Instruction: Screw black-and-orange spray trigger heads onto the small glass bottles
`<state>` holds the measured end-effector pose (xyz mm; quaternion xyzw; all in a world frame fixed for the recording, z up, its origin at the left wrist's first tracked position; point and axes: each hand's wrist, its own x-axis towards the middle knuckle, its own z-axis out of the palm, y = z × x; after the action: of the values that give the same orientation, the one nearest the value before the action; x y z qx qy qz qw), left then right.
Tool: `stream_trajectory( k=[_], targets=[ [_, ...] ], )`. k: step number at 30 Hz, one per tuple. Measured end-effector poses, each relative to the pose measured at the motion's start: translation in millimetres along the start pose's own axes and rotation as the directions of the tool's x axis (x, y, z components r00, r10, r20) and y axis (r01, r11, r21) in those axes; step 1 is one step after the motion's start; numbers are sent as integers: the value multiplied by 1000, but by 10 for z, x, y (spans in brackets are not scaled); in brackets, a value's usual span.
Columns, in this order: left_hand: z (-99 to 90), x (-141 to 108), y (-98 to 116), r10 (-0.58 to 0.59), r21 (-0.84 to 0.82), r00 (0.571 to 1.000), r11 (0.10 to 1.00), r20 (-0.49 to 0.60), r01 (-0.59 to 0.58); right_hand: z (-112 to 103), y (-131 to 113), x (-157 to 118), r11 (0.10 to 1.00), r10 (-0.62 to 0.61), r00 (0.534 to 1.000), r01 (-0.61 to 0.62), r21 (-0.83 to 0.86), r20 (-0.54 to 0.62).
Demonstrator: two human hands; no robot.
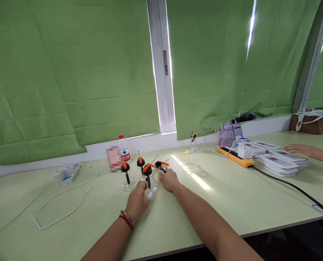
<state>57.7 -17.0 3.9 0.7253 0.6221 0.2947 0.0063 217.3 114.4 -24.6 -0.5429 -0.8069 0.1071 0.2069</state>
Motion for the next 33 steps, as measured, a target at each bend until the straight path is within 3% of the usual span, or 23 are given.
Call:
stream_trajectory(
  k=[6,15,17,20,23,26,28,31,33],
  targets=[
    [5,-1,-49,89,-43,992,995,89,-85,-53,110,116,999,43,996,-41,30,-76],
    [60,32,-108,134,-184,965,979,225,-93,-429,492,-182,967,132,968,-78,244,-214],
    [84,41,-136,129,-206,958,976,255,-76,-521,560,-306,930,170,960,-82,359,-221],
    [120,60,-196,121,-247,948,968,293,-47,-718,650,-552,759,251,950,-74,646,-186],
    [149,83,-230,117,-346,960,938,255,-22,-992,685,-847,703,217,967,-57,709,-137],
    [143,96,-190,90,-544,980,839,180,23,-1236,599,-1119,677,21,997,43,735,-77],
    [105,84,-128,42,-708,968,690,246,150,-1306,468,-1246,659,-100,994,100,746,-45],
    [3,29,-35,171,-865,907,409,385,290,-1231,221,-1337,665,-255,967,195,721,-26],
    [-69,-15,-2,277,-883,861,334,426,330,-1099,71,-1344,684,-359,932,298,666,-48]
  ],
)
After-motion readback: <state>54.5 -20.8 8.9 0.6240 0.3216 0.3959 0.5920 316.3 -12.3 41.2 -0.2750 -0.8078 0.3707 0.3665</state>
